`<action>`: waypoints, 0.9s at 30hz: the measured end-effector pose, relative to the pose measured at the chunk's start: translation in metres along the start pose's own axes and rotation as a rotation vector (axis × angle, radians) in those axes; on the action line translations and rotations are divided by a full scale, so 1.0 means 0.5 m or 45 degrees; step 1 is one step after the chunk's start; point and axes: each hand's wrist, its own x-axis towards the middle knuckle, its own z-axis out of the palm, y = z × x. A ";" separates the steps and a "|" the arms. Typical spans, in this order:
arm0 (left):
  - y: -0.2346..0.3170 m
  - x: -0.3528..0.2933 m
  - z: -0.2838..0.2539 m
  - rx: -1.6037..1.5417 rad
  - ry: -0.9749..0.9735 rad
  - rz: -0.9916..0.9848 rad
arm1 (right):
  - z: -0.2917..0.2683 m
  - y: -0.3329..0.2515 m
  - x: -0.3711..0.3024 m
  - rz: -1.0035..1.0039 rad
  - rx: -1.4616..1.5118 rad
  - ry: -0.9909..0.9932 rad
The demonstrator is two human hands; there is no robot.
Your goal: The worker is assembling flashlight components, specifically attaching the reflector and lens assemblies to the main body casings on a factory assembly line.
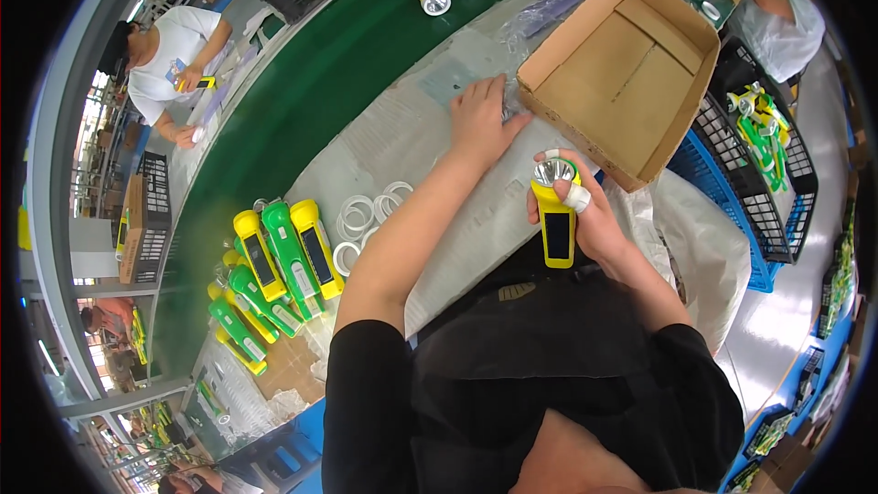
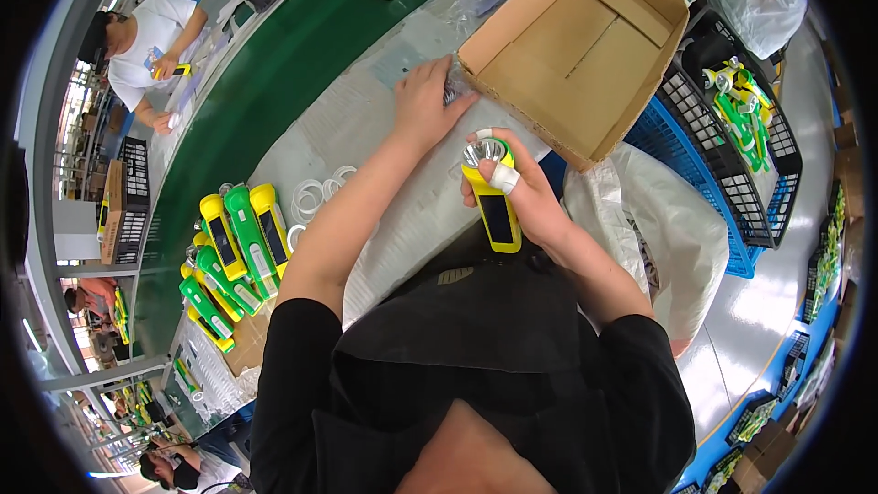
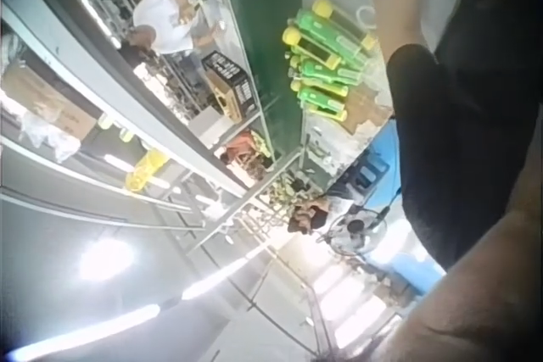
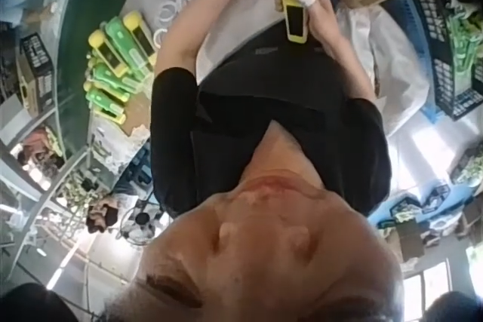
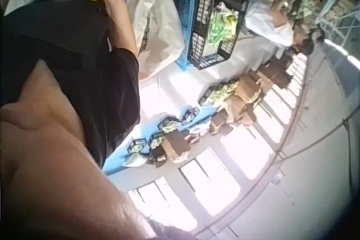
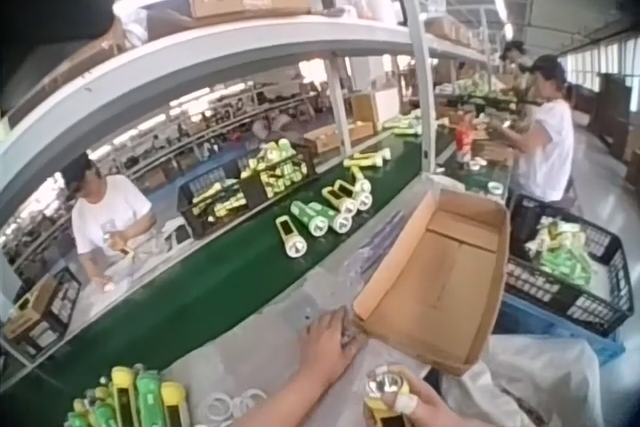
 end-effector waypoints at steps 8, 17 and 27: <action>-0.036 -0.097 -0.086 -0.127 -0.210 0.030 | -0.019 -0.012 0.000 0.023 -0.075 0.005; -0.057 -0.193 -0.233 0.123 -0.376 -0.031 | 0.010 -0.011 0.010 0.037 -0.109 -0.081; -0.064 -0.255 -0.268 0.089 -0.278 -0.240 | 0.074 0.005 0.016 0.095 -0.167 -0.148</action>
